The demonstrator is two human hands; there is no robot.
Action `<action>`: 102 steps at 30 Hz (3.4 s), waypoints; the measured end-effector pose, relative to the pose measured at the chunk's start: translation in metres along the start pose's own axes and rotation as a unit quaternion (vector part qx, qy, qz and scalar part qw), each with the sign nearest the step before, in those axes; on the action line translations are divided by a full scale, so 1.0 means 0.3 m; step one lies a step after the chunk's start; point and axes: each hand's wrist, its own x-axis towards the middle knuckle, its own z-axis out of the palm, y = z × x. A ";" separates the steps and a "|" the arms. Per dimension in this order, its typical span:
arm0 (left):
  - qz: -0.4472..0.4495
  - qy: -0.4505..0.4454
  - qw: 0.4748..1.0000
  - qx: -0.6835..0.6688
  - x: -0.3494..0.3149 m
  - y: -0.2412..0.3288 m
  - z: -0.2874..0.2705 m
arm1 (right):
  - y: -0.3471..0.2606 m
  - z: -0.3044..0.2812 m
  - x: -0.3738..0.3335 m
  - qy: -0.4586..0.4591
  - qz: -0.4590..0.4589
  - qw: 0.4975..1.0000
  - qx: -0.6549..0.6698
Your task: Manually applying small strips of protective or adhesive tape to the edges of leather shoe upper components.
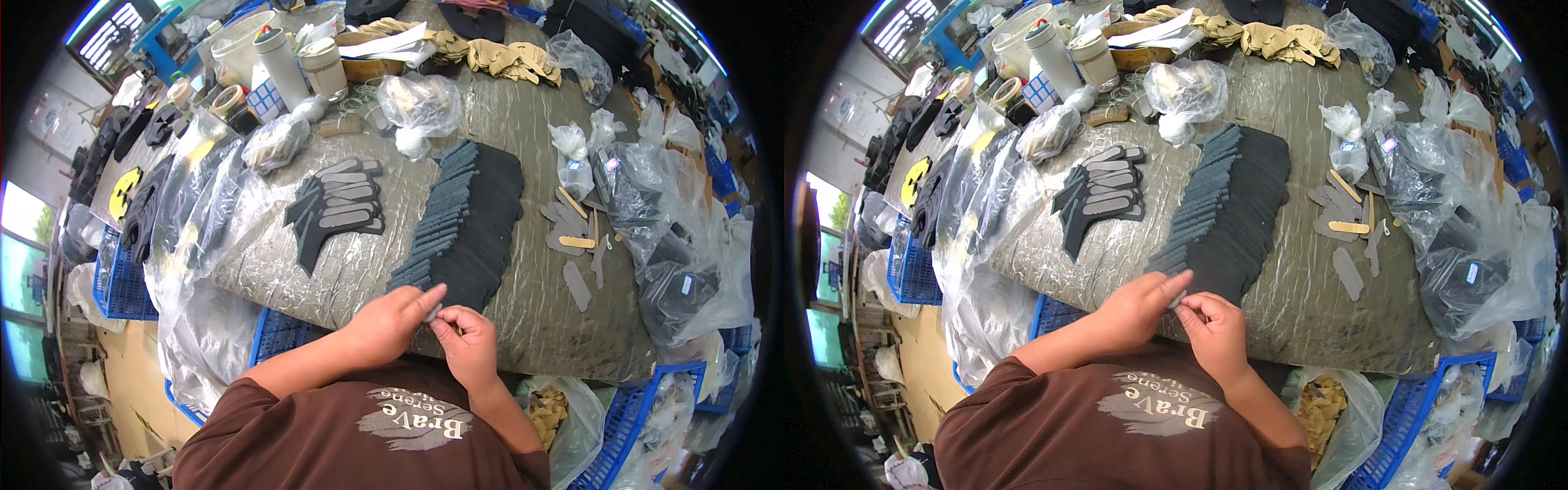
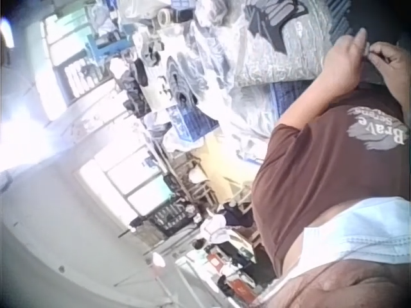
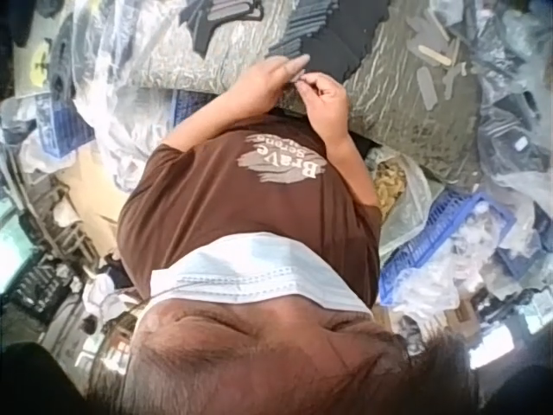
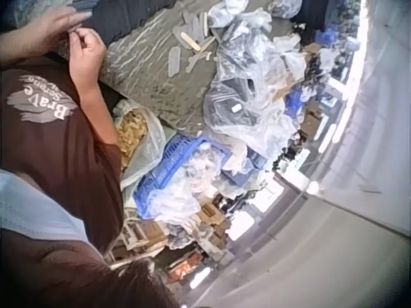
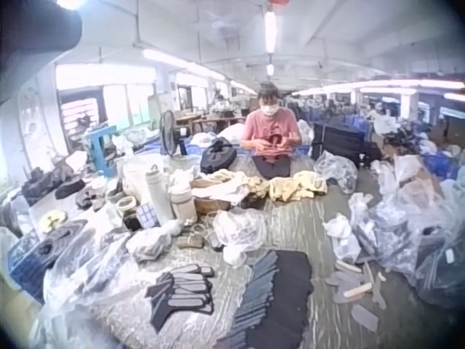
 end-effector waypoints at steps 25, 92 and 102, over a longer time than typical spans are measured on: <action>-0.131 -0.045 0.863 -0.486 -0.007 0.001 0.009 | 0.019 -0.039 -0.042 -0.007 0.050 0.941 0.334; -0.089 0.011 0.995 -0.036 -0.011 -0.087 -0.079 | 0.034 -0.043 -0.022 0.012 -0.097 0.980 -0.175; 0.021 -0.001 0.997 0.074 0.008 0.003 0.066 | 0.030 -0.022 -0.023 0.023 0.032 0.999 0.029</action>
